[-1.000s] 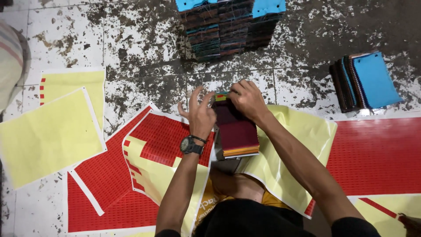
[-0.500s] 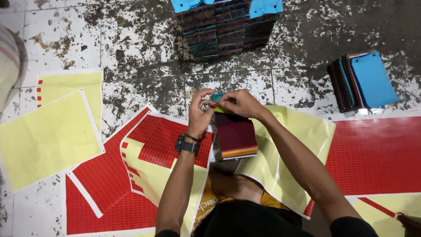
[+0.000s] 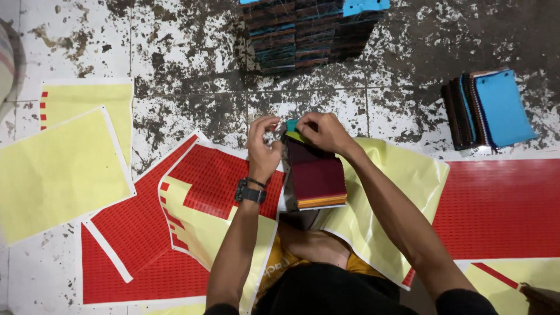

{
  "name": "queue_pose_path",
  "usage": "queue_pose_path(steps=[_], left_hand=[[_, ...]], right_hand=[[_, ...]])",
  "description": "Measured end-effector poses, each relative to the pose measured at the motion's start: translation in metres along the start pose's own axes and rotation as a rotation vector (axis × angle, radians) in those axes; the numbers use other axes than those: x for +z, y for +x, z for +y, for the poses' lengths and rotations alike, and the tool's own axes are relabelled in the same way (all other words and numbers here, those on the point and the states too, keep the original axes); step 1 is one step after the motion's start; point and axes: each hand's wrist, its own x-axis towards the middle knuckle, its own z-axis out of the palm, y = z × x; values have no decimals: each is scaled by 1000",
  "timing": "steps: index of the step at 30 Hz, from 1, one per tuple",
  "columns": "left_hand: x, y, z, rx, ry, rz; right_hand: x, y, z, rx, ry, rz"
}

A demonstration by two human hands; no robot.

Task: The person sits on the floor and assembles spiral-bound notebooks by hand. They peel red adhesive strips from yellow backing sheets and apply them to the spines of various colored notebooks, stacking the finished items.

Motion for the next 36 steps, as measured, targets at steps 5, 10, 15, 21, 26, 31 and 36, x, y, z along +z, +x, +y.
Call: queue_pose_path(steps=[5,10,15,21,26,31,36], left_hand=[[0,8,25,-35,-199,-79],[9,12,17,-18,-224,-135],[12,10,17,-14,-242,-133],[6,10,37,-128,273,-134],[7,-3,-26,-30,562,-115],[7,-9,-23,169,730,-62],[15,-7,-37,346,907,-50]], right_hand=[[-14,-10,-30,-50,42,-50],[-16,-9,-26,-55,57,-42],[-18,-11,-31,-80,-5,-56],[7,2,18,6,-22,38],[12,6,22,2,-65,32],[13,6,14,44,-121,42],[10,6,-2,178,-152,33]])
